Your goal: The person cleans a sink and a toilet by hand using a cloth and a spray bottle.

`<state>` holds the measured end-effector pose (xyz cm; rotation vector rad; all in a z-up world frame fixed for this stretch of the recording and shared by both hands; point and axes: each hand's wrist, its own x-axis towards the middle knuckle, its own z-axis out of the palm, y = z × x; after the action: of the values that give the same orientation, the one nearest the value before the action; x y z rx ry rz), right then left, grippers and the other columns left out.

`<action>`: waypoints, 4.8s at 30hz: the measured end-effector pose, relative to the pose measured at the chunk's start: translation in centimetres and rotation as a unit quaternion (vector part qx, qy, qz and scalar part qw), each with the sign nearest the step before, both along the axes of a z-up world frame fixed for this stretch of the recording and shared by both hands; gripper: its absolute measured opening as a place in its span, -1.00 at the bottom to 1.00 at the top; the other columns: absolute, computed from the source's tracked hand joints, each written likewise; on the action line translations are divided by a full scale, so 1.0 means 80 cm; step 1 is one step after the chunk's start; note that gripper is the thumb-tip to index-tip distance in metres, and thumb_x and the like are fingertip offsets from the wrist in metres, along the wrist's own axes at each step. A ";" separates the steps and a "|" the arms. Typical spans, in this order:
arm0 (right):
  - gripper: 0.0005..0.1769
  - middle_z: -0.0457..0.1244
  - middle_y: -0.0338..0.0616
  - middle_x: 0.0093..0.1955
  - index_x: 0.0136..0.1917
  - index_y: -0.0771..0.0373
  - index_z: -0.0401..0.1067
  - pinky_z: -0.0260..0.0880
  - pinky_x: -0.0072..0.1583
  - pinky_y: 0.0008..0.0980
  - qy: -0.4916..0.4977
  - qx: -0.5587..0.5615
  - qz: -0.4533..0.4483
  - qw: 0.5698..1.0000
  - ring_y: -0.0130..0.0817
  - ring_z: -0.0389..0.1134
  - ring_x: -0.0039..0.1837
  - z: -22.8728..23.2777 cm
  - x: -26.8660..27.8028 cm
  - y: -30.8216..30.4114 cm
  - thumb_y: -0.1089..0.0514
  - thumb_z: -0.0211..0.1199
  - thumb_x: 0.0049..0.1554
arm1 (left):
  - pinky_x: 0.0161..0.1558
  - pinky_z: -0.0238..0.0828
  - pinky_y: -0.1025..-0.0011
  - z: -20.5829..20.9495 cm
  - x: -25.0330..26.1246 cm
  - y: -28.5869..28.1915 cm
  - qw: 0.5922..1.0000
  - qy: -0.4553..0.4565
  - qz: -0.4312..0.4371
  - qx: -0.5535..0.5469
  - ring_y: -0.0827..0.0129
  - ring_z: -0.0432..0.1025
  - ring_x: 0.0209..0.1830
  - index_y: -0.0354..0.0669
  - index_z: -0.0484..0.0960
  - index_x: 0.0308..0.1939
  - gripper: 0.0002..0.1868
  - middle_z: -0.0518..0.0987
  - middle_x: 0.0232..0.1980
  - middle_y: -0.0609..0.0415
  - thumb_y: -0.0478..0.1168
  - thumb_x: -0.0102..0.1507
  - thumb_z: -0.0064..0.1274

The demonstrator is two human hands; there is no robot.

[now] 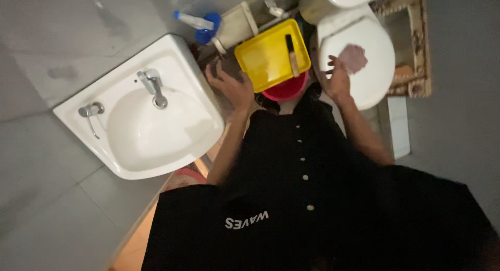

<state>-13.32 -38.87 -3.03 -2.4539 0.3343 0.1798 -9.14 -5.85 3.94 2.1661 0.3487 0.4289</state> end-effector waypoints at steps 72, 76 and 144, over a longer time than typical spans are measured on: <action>-0.65 0.27 0.04 0.24 0.23 0.26 0.44 0.44 0.04 -0.06 0.148 -0.071 0.035 0.986 0.02 0.39 0.13 -0.331 0.074 -0.396 0.16 0.25 0.18 | 0.17 0.44 0.03 -0.516 0.040 -0.595 0.898 0.298 -0.306 0.105 -0.13 0.38 0.20 -0.14 0.61 0.07 -0.69 0.50 0.22 -0.20 -0.20 0.25 0.08; -0.81 0.31 -0.01 0.12 0.12 0.19 0.51 0.43 0.03 -0.04 0.151 -0.101 0.060 0.982 0.01 0.39 0.11 -0.326 0.046 -0.396 0.12 0.23 0.26 | 0.11 0.45 0.02 -0.464 0.029 -0.599 0.880 0.401 -0.253 0.022 -0.08 0.47 0.09 -0.06 0.65 0.04 -0.74 0.63 0.04 -0.16 -0.21 0.31 -0.03; -0.22 -0.26 0.40 0.68 0.64 0.59 -0.17 -0.05 0.57 -0.03 -0.008 -0.128 0.375 0.918 0.24 -0.33 0.71 0.029 0.392 -0.191 0.21 0.00 0.29 | 0.50 0.12 0.31 -0.076 0.322 -0.409 0.951 0.016 -0.292 0.101 0.11 0.02 0.65 -0.28 0.28 0.53 -0.29 0.18 0.62 -0.12 -0.34 0.26 0.01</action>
<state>18.05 -54.14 -0.72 -2.7213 -0.6543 0.4593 16.62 -38.55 -2.11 2.3440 -0.3372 0.0936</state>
